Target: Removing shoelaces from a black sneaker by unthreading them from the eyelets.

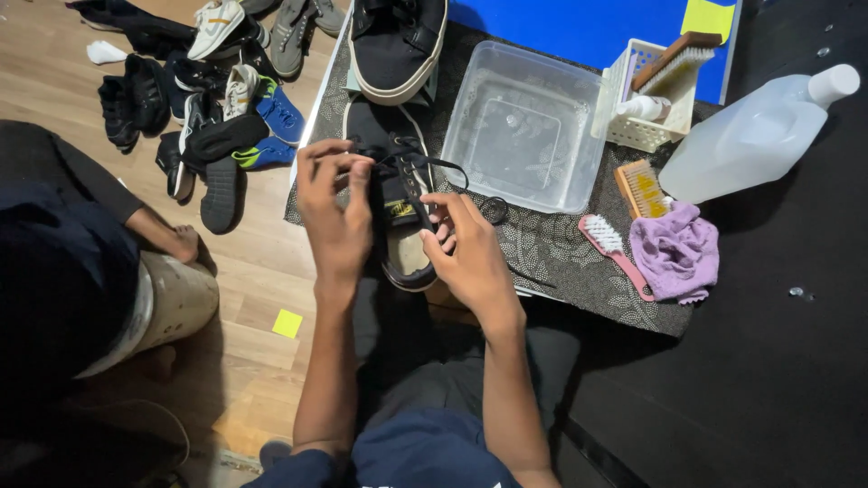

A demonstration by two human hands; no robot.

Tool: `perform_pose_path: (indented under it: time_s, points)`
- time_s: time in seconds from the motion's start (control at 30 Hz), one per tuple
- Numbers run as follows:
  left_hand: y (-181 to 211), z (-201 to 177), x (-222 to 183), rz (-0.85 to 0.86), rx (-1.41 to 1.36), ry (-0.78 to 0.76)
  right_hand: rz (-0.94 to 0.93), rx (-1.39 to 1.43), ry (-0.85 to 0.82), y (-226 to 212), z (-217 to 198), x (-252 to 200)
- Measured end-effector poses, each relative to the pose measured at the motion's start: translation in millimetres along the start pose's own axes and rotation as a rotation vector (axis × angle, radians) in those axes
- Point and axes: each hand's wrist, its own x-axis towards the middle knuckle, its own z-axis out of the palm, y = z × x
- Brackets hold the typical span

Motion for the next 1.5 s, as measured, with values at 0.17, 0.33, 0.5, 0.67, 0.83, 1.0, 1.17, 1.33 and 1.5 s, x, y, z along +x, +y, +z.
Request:
perform_pose_path:
  time_s: [0.17,0.33,0.5,0.67,0.83,1.0,1.17,1.33,1.5]
  points:
    - [-17.0,-16.0,0.9,-0.022,-0.044,0.107,-0.013,0.012,0.007,0.9,-1.7,-0.3]
    - [-36.0,-30.3,2.2,-0.078,-0.122,0.215,-0.019,0.017,0.005,1.6,-3.0,0.4]
    - [-80.6,-42.0,-0.8,-0.139,-0.170,0.286,-0.039,0.004,0.002,6.3,-2.9,-0.3]
    - [-60.5,-33.0,-4.9,-0.111,0.155,0.177,-0.048,-0.006,0.002,8.0,-2.8,0.0]
    - [0.3,-11.0,-5.5,0.082,0.328,0.013,-0.081,-0.011,-0.027,12.1,-1.1,2.1]
    - [11.7,13.9,-14.8,-0.053,0.473,-0.141,-0.087,-0.007,-0.031,15.1,0.1,2.2]
    - [2.4,12.1,-17.2,-0.089,0.591,-0.194,-0.063,-0.005,-0.037,9.7,-3.1,1.3]
    - [2.2,13.0,-17.4,-0.110,0.592,-0.197,-0.063,-0.006,-0.024,12.7,-1.1,2.6]
    - [21.0,-4.2,-9.2,-0.037,0.329,-0.151,-0.075,0.014,0.008,20.9,1.6,2.9]
